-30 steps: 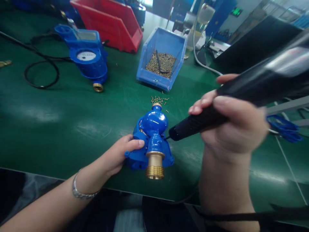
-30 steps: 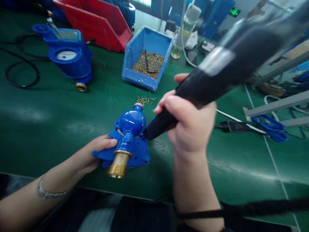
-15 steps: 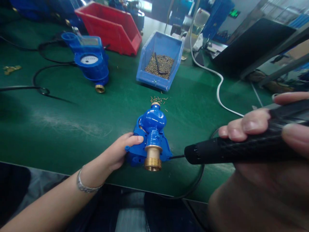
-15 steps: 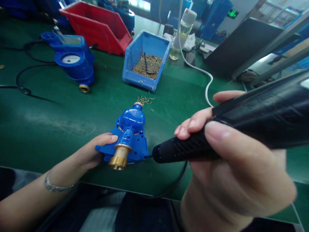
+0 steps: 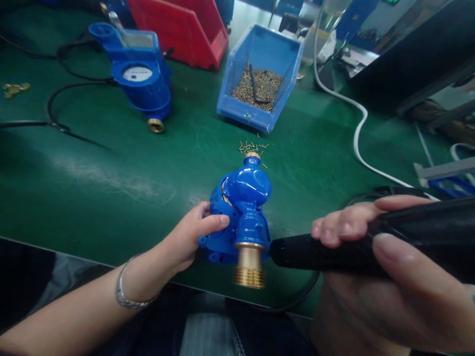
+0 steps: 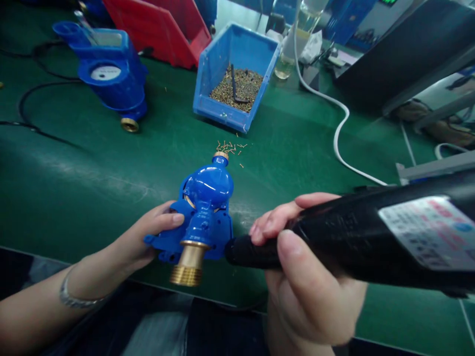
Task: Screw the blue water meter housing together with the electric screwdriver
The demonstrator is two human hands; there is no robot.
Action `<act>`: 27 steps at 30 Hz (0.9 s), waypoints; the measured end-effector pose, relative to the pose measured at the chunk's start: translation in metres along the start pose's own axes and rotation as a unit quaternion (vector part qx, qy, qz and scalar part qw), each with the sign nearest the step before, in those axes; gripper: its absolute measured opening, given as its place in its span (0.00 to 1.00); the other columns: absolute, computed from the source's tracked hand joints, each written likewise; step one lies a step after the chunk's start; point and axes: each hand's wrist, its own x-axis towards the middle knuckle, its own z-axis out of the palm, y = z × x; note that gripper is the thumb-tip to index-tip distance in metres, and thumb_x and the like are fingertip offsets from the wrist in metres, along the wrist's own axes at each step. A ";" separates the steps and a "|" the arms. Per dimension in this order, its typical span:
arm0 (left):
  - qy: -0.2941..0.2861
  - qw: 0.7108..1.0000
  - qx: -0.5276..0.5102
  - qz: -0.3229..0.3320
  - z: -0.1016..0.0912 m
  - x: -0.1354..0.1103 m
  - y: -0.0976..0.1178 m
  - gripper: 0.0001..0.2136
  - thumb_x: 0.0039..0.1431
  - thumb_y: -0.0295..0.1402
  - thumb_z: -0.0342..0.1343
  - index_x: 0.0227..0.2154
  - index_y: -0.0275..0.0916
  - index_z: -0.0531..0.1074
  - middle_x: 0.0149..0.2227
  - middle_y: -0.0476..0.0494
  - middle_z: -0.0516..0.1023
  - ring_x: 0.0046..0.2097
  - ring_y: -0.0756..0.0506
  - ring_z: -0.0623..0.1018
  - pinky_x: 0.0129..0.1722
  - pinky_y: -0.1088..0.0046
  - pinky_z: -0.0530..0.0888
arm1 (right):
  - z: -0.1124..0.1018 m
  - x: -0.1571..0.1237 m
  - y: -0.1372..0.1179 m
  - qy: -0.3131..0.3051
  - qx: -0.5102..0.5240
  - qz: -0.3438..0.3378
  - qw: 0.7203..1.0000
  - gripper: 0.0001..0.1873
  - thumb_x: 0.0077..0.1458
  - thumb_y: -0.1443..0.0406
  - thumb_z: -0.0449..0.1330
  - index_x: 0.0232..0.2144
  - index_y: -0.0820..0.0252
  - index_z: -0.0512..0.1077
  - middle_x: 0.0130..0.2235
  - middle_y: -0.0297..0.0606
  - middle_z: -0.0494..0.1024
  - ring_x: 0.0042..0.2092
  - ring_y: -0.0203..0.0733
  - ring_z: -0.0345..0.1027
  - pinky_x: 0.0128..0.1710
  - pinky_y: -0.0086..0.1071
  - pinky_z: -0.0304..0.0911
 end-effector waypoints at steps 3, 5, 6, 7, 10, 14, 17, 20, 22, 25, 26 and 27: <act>0.006 1.000 -0.002 0.001 0.000 0.000 0.000 0.29 0.34 0.41 0.66 0.40 0.31 0.67 0.36 0.38 0.78 0.35 0.42 0.77 0.38 0.67 0.73 | 0.002 0.000 0.001 -0.001 -0.005 0.008 1.000 0.13 0.44 0.72 0.60 0.36 0.60 0.68 0.24 0.31 0.71 0.24 0.36 0.65 0.25 0.33 0.65; 0.006 1.000 -0.003 -0.001 -0.001 0.000 0.000 0.29 0.33 0.41 0.66 0.40 0.32 0.67 0.35 0.39 0.78 0.34 0.43 0.77 0.37 0.67 0.73 | 0.003 0.000 0.000 -0.003 -0.011 0.018 1.000 0.13 0.43 0.72 0.60 0.35 0.59 0.69 0.23 0.31 0.71 0.24 0.36 0.65 0.25 0.33 0.65; 0.006 1.000 -0.003 -0.001 -0.001 0.000 -0.001 0.29 0.34 0.41 0.66 0.40 0.32 0.67 0.35 0.39 0.78 0.34 0.43 0.77 0.37 0.67 0.73 | 0.003 0.000 0.000 -0.002 -0.013 0.021 1.000 0.13 0.42 0.72 0.60 0.34 0.59 0.69 0.23 0.31 0.71 0.23 0.36 0.65 0.25 0.33 0.65; 0.006 1.000 -0.003 -0.001 -0.001 0.000 -0.001 0.29 0.34 0.41 0.66 0.40 0.32 0.67 0.35 0.39 0.78 0.34 0.43 0.77 0.37 0.67 0.73 | 0.004 -0.001 -0.001 0.002 -0.014 0.020 1.000 0.13 0.42 0.72 0.60 0.34 0.59 0.69 0.23 0.31 0.71 0.23 0.36 0.64 0.25 0.33 0.65; 0.009 1.000 -0.001 -0.003 -0.001 0.000 -0.001 0.30 0.34 0.41 0.66 0.41 0.31 0.66 0.36 0.38 0.77 0.36 0.42 0.77 0.38 0.66 0.73 | 0.005 -0.001 -0.003 0.018 -0.015 0.020 1.000 0.13 0.41 0.73 0.58 0.33 0.60 0.69 0.22 0.31 0.70 0.22 0.36 0.63 0.23 0.33 0.64; -0.013 1.000 0.001 -0.007 -0.002 0.001 0.000 0.31 0.35 0.41 0.65 0.44 0.30 0.66 0.39 0.36 0.77 0.38 0.39 0.77 0.41 0.62 0.72 | 0.006 -0.001 -0.001 0.012 -0.026 0.008 1.000 0.13 0.41 0.72 0.58 0.34 0.59 0.69 0.22 0.31 0.70 0.22 0.37 0.64 0.23 0.34 0.64; -0.038 0.999 0.009 -0.001 -0.005 0.003 0.001 0.31 0.36 0.41 0.65 0.44 0.29 0.67 0.39 0.34 0.77 0.39 0.38 0.77 0.43 0.61 0.71 | 0.005 0.002 0.003 -0.003 -0.019 -0.018 1.000 0.14 0.43 0.71 0.58 0.37 0.61 0.70 0.23 0.32 0.71 0.22 0.38 0.65 0.23 0.34 0.63; -0.058 0.998 0.013 0.005 -0.010 0.005 0.001 0.30 0.37 0.41 0.64 0.43 0.28 0.69 0.39 0.32 0.78 0.40 0.37 0.77 0.45 0.60 0.71 | 0.005 0.007 -0.002 -0.047 -0.004 0.005 0.999 0.15 0.42 0.70 0.60 0.37 0.61 0.70 0.22 0.32 0.71 0.22 0.39 0.65 0.22 0.34 0.63; -0.061 0.998 0.007 0.009 -0.012 0.006 0.000 0.29 0.37 0.41 0.65 0.42 0.27 0.70 0.39 0.32 0.78 0.39 0.38 0.77 0.45 0.60 0.71 | 0.007 0.012 -0.011 -0.073 -0.010 0.017 0.997 0.16 0.40 0.70 0.61 0.36 0.61 0.71 0.22 0.33 0.71 0.22 0.40 0.66 0.23 0.35 0.64; -0.050 0.999 -0.002 0.014 -0.013 0.007 -0.001 0.27 0.37 0.41 0.65 0.40 0.27 0.71 0.39 0.32 0.79 0.39 0.38 0.78 0.44 0.62 0.71 | 0.012 0.017 -0.031 -0.078 -0.050 -0.013 0.996 0.16 0.40 0.72 0.60 0.36 0.60 0.72 0.23 0.33 0.72 0.23 0.40 0.67 0.24 0.36 0.65; -0.050 0.999 -0.002 0.014 -0.013 0.007 -0.001 0.27 0.37 0.40 0.65 0.40 0.27 0.71 0.38 0.32 0.79 0.39 0.38 0.78 0.43 0.62 0.72 | 0.013 0.018 -0.038 -0.080 -0.067 -0.025 0.994 0.16 0.40 0.72 0.60 0.36 0.60 0.72 0.23 0.34 0.72 0.23 0.40 0.67 0.25 0.36 0.65; -0.051 0.999 0.000 0.014 -0.012 0.006 -0.001 0.26 0.38 0.40 0.65 0.40 0.28 0.71 0.38 0.32 0.79 0.38 0.39 0.78 0.42 0.63 0.72 | 0.013 0.018 -0.044 -0.084 -0.084 -0.035 0.992 0.15 0.41 0.72 0.59 0.36 0.60 0.73 0.25 0.35 0.74 0.23 0.40 0.67 0.25 0.36 0.65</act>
